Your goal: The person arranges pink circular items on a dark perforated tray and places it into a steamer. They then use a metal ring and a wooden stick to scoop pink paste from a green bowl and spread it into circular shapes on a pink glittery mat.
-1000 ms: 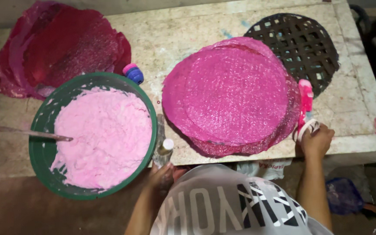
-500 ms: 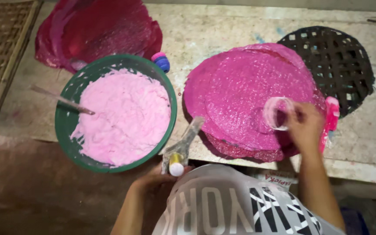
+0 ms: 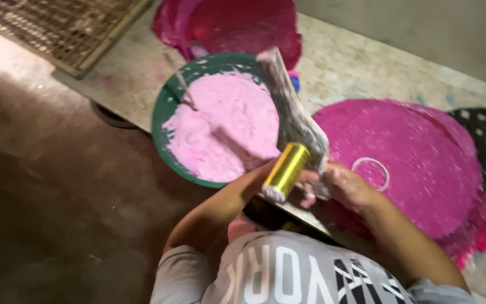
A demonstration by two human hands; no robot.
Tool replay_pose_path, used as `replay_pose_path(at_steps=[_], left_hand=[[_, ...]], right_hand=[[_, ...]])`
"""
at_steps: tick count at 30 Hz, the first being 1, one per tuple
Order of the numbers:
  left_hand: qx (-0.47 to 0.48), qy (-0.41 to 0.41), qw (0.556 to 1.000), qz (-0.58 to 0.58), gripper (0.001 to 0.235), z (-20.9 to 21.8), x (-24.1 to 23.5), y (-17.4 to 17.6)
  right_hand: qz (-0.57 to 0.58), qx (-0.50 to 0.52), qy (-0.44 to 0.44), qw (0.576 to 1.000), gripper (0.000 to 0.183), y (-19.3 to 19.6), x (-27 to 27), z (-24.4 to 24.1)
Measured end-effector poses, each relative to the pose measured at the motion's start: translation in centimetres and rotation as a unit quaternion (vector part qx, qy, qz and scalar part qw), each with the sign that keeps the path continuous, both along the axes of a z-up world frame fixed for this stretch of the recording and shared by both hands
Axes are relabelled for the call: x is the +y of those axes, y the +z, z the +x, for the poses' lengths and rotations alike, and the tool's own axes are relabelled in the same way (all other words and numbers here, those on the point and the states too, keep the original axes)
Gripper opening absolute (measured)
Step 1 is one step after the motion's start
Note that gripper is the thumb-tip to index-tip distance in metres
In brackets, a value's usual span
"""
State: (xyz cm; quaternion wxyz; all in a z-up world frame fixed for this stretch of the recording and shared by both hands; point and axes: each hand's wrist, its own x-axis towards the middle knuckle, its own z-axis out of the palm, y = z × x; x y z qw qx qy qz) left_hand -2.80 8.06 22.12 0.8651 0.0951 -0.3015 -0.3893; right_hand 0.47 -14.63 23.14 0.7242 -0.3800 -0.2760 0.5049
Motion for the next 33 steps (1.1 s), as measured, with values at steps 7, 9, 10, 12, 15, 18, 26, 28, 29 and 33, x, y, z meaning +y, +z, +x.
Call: replay_pose_path(at_steps=[7,9,10,12,15,18,26,28,29,33], left_hand=[[-0.141,0.306,0.837,0.432,0.060,-4.5,16.2,9.2],[-0.435,0.390,0.684,0.437,0.068,-6.1,15.1,10.3],[-0.414,0.365,0.678,0.486,0.058,-6.5,14.7,10.6],[-0.427,0.323,0.639,0.553,0.054,-6.6,14.2,10.9],[-0.484,0.270,0.571,0.606,0.049,-5.9,15.4,11.8],[-0.523,0.227,0.527,0.630,0.044,-6.4,17.9,12.0],[-0.523,0.284,0.539,0.596,0.036,-9.0,24.1,14.2],[-0.520,0.275,0.524,0.616,0.037,-9.7,26.1,13.1],[-0.509,0.250,0.517,0.640,0.039,-9.6,27.2,12.0],[-0.528,0.278,0.424,0.681,0.033,-8.1,30.5,5.7]], right_hand=[[-0.227,-0.303,-0.117,0.918,0.043,5.5,3.9,0.0],[-0.302,-0.444,-0.126,0.835,0.040,7.8,5.7,-0.8],[-0.265,-0.516,-0.097,0.809,0.041,9.1,6.7,-1.4],[-0.191,-0.649,-0.036,0.736,0.044,11.9,9.1,-1.1],[-0.045,-0.696,0.035,0.716,0.050,16.6,13.1,0.4],[0.096,-0.841,0.111,0.521,0.058,19.3,17.3,2.9],[-0.075,-0.543,0.208,0.810,0.046,19.2,20.0,0.5],[-0.078,-0.524,0.212,0.822,0.046,18.8,20.3,-0.1],[-0.074,-0.510,0.216,0.829,0.047,18.7,20.5,-0.2],[-0.077,-0.474,0.199,0.854,0.048,18.5,21.2,0.7]])
